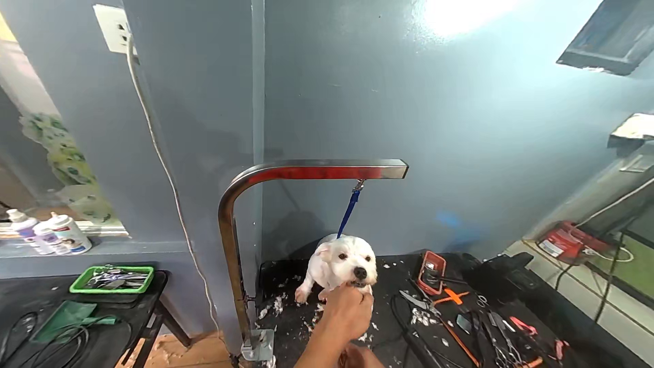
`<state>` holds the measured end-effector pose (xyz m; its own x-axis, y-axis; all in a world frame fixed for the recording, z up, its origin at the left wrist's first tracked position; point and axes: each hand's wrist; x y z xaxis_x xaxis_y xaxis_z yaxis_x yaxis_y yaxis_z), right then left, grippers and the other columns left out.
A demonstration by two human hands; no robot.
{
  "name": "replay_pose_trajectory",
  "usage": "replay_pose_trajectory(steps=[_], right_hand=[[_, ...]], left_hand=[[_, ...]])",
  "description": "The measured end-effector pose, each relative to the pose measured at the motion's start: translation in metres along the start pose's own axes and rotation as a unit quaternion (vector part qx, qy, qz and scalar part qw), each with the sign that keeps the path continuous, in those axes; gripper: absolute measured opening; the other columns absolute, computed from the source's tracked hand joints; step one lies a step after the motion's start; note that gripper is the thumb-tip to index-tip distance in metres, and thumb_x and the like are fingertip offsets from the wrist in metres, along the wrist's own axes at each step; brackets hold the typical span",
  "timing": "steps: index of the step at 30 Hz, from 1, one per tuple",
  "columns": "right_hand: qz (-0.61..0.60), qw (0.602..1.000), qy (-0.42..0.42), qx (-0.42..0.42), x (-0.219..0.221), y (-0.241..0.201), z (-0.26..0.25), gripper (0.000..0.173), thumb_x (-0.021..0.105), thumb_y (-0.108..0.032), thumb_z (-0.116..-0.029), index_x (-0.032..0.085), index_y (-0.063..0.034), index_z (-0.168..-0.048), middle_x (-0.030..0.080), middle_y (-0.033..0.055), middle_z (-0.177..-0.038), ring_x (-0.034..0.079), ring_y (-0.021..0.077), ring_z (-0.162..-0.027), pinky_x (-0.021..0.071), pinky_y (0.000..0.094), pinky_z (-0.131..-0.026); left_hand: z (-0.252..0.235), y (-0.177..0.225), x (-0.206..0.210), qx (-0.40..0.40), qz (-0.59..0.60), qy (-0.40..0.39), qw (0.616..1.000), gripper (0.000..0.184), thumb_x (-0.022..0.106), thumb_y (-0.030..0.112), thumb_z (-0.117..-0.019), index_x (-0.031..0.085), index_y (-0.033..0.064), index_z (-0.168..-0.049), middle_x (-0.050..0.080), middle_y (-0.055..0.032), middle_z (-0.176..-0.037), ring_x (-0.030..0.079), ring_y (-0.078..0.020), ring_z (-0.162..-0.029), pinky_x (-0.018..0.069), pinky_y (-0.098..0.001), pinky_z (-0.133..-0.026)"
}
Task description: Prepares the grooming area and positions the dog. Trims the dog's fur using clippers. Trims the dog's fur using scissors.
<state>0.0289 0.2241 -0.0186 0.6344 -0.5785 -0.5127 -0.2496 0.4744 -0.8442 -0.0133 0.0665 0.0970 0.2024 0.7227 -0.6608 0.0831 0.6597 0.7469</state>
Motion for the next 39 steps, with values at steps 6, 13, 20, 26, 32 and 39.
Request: replay_pose_trajectory(steps=[6,13,20,26,32,39], right_hand=[[0.019,0.996,-0.035,0.084,-0.026,0.018,0.007,0.034,0.074,-0.016,-0.0873,0.067,-0.0001,-0.117,0.073,0.0125,-0.099,0.072,0.0239,-0.090,0.0596,0.0487,-0.086],[-0.406,0.875,0.086,0.248,-0.023,0.088,0.080,0.031,0.052,0.005,-0.0944,0.063,0.0010,-0.123,0.072,0.0143,-0.112,0.070,0.0277,-0.102,0.0585,0.0499,-0.091],[-0.386,0.870,0.117,0.282,-0.016,0.080,0.096,0.018,0.060,-0.006,-0.0855,0.068,-0.0075,-0.102,0.068,0.0050,-0.091,0.064,0.0154,-0.079,0.0556,0.0354,-0.071],[-0.430,0.838,0.186,0.281,-0.025,0.072,0.095,0.034,0.047,0.011,-0.0882,0.057,-0.0012,-0.118,0.067,0.0120,-0.104,0.065,0.0160,-0.075,0.0574,0.0310,-0.067],[-0.406,0.858,0.184,0.257,-0.053,0.059,0.108,0.040,0.050,0.014,-0.0904,0.059,0.0035,-0.127,0.069,0.0169,-0.116,0.071,0.0224,-0.090,0.0616,0.0378,-0.082],[-0.396,0.886,0.130,0.201,-0.081,0.049,0.119,0.041,0.059,0.007,-0.0911,0.063,0.0002,-0.131,0.072,0.0153,-0.119,0.073,0.0221,-0.092,0.0609,0.0392,-0.087]], left_hand=[[-0.001,-0.003,0.002,0.007,-0.012,-0.007,1.000,0.054,0.033,0.042,-0.1062,0.070,0.0045,-0.095,0.070,-0.0170,-0.105,0.067,-0.0317,-0.107,0.0508,-0.0554,-0.093],[-0.004,-0.002,-0.001,0.028,0.007,-0.022,0.999,0.053,0.033,0.042,-0.1062,0.070,0.0051,-0.095,0.070,-0.0158,-0.101,0.067,-0.0323,-0.104,0.0517,-0.0573,-0.090],[0.002,-0.009,0.001,0.055,0.011,-0.003,0.998,0.054,0.037,0.040,-0.1081,0.069,0.0058,-0.082,0.068,-0.0152,-0.089,0.068,-0.0331,-0.091,0.0530,-0.0587,-0.078],[-0.002,-0.016,0.010,0.073,0.011,0.016,0.997,0.055,0.036,0.039,-0.1085,0.068,0.0045,-0.080,0.068,-0.0165,-0.092,0.068,-0.0340,-0.094,0.0529,-0.0589,-0.080],[-0.013,-0.022,0.019,0.080,0.009,0.026,0.996,0.055,0.035,0.038,-0.1085,0.069,0.0027,-0.084,0.069,-0.0182,-0.097,0.067,-0.0347,-0.099,0.0526,-0.0603,-0.083],[-0.012,-0.017,0.018,0.071,-0.006,0.029,0.997,0.054,0.035,0.038,-0.1087,0.068,0.0025,-0.084,0.068,-0.0181,-0.097,0.067,-0.0348,-0.099,0.0527,-0.0598,-0.082]])
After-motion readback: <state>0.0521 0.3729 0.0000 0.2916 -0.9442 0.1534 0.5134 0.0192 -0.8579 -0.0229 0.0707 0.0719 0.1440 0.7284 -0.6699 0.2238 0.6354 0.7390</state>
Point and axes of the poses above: each hand's wrist, its own z-axis away from the middle knuckle, its own x-axis out of the palm, y = z × x
